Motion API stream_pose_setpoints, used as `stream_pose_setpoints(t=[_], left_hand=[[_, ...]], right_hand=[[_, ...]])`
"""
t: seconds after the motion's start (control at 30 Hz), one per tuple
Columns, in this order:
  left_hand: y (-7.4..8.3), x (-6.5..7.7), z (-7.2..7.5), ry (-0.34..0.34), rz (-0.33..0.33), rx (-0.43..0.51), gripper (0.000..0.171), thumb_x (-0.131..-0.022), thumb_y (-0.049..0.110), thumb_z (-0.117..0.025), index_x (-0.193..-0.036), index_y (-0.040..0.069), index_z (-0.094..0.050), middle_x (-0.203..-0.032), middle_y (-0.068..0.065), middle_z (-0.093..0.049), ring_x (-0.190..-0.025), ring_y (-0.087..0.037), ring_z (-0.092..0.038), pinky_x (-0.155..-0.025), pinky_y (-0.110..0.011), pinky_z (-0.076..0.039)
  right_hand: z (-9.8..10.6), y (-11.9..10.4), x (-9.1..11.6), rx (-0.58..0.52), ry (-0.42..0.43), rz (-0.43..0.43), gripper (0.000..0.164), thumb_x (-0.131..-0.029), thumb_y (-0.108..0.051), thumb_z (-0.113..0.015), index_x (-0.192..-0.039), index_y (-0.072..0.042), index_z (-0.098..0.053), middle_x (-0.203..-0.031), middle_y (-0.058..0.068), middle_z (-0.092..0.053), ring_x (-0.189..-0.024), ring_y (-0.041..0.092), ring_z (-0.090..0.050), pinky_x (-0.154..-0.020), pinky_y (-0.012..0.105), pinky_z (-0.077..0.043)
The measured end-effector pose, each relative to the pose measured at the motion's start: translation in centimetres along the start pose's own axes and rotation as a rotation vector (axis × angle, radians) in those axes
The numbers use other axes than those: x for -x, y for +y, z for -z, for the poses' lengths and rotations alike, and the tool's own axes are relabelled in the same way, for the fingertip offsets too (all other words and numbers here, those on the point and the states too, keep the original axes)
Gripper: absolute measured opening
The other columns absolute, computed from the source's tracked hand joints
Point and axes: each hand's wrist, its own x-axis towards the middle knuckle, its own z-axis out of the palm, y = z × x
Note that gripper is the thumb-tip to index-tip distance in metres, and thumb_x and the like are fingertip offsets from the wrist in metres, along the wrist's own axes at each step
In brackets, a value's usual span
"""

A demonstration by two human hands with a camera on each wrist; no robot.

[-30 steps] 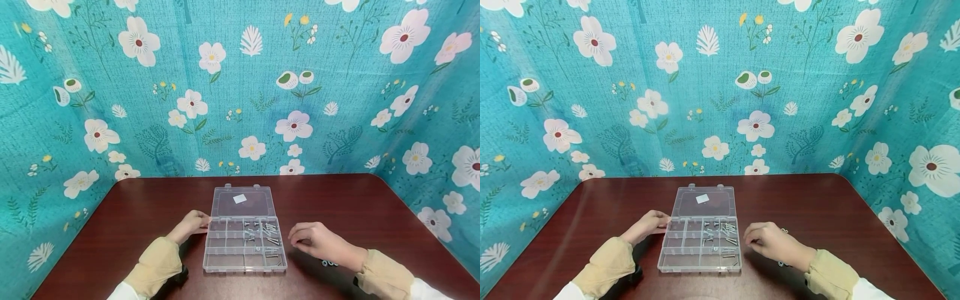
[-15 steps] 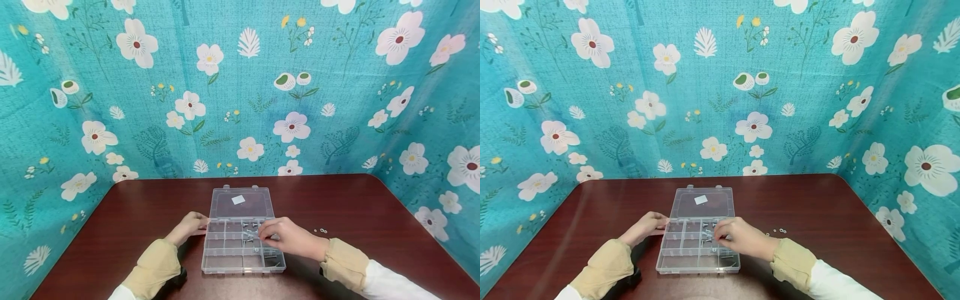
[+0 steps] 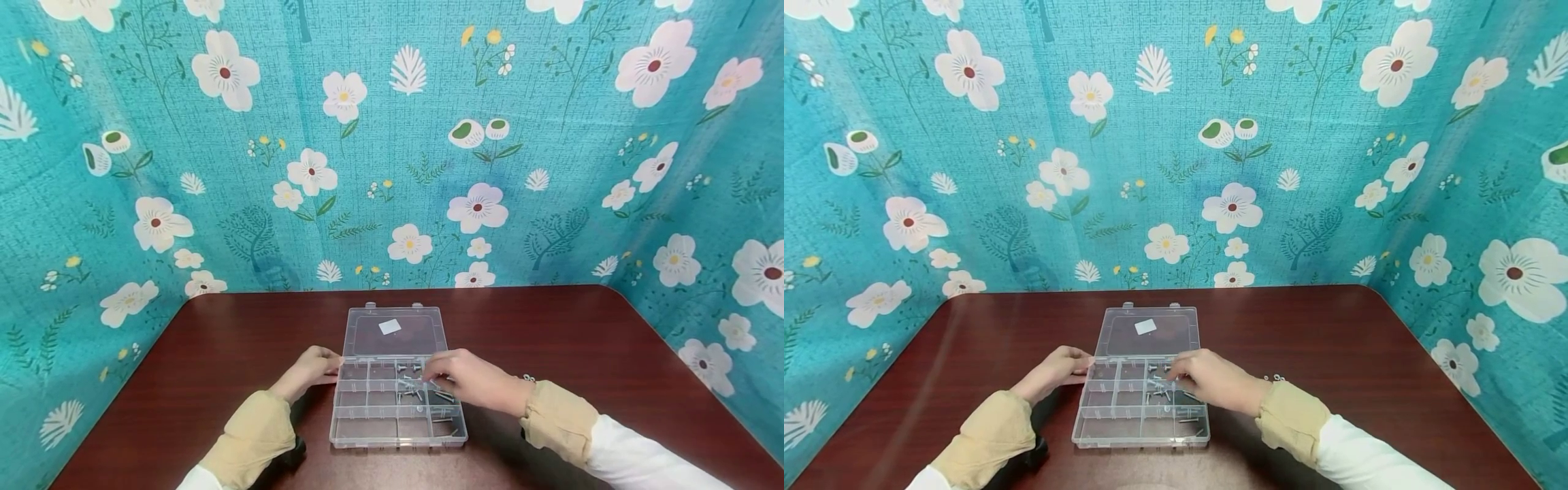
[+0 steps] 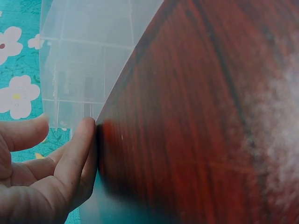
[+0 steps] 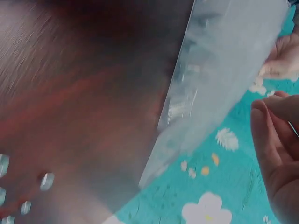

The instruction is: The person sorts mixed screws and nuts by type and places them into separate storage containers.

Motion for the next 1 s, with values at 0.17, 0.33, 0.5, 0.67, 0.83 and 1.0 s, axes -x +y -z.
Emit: stream_pose_setpoints(t=[0.17,0.33,0.5,0.67,0.83,1.0], left_hand=[[-0.1,0.1,0.2,-0.001,-0.006,-0.017,0.024,-0.089,0.000,-0.051,-0.102,-0.020,-0.055,-0.090,-0.018,-0.058,-0.080,-0.018,-0.056,-0.073,-0.034,-0.056],[-0.1,0.1,0.2,-0.003,-0.016,-0.013,0.023,-0.089,0.000,-0.051,-0.101,-0.020,-0.054,-0.088,-0.018,-0.058,-0.079,-0.019,-0.056,-0.073,-0.035,-0.056],[0.0,-0.1,0.1,0.005,-0.019,-0.020,0.023,-0.089,-0.001,-0.051,-0.101,-0.020,-0.054,-0.087,-0.018,-0.058,-0.078,-0.020,-0.056,-0.074,-0.036,-0.055],[0.1,0.0,0.0,0.017,-0.008,-0.026,0.022,-0.089,-0.001,-0.050,-0.101,-0.019,-0.055,-0.089,-0.019,-0.060,-0.079,-0.020,-0.057,-0.074,-0.037,-0.055],[0.1,0.0,-0.2,0.015,-0.019,-0.029,0.022,-0.089,-0.001,-0.050,-0.101,-0.020,-0.055,-0.088,-0.018,-0.061,-0.080,-0.021,-0.058,-0.074,-0.037,-0.055],[0.0,-0.1,-0.2,0.021,-0.009,-0.031,0.023,-0.089,-0.001,-0.050,-0.101,-0.020,-0.055,-0.088,-0.018,-0.060,-0.080,-0.021,-0.058,-0.074,-0.037,-0.055]], right_hand=[[1.8,0.9,1.0,0.062,-0.036,-0.036,0.021,-0.078,0.008,-0.060,-0.087,-0.008,-0.070,-0.084,-0.004,-0.064,-0.077,0.003,-0.057,-0.065,0.015,-0.050],[3.0,1.9,2.5,0.104,-0.074,-0.102,0.017,-0.075,0.006,-0.065,-0.081,-0.009,-0.070,-0.078,-0.006,-0.063,-0.070,0.001,-0.054,-0.062,0.018,-0.052],[3.8,2.9,3.8,0.131,-0.105,-0.189,0.014,-0.073,0.003,-0.070,-0.080,-0.009,-0.070,-0.077,-0.006,-0.063,-0.069,0.003,-0.054,-0.062,0.020,-0.053],[3.8,4.1,4.9,0.108,-0.096,-0.240,0.015,-0.073,0.005,-0.069,-0.081,-0.008,-0.070,-0.078,-0.004,-0.064,-0.068,0.004,-0.055,-0.060,0.020,-0.053],[3.4,5.2,5.8,0.014,-0.090,-0.360,0.015,-0.073,0.007,-0.068,-0.078,-0.007,-0.068,-0.074,-0.002,-0.063,-0.064,0.004,-0.051,-0.055,0.019,-0.050],[2.8,5.7,6.3,-0.003,-0.082,-0.482,0.015,-0.072,0.005,-0.069,-0.071,-0.010,-0.065,-0.069,-0.006,-0.058,-0.058,0.005,-0.046,-0.049,0.018,-0.044]])
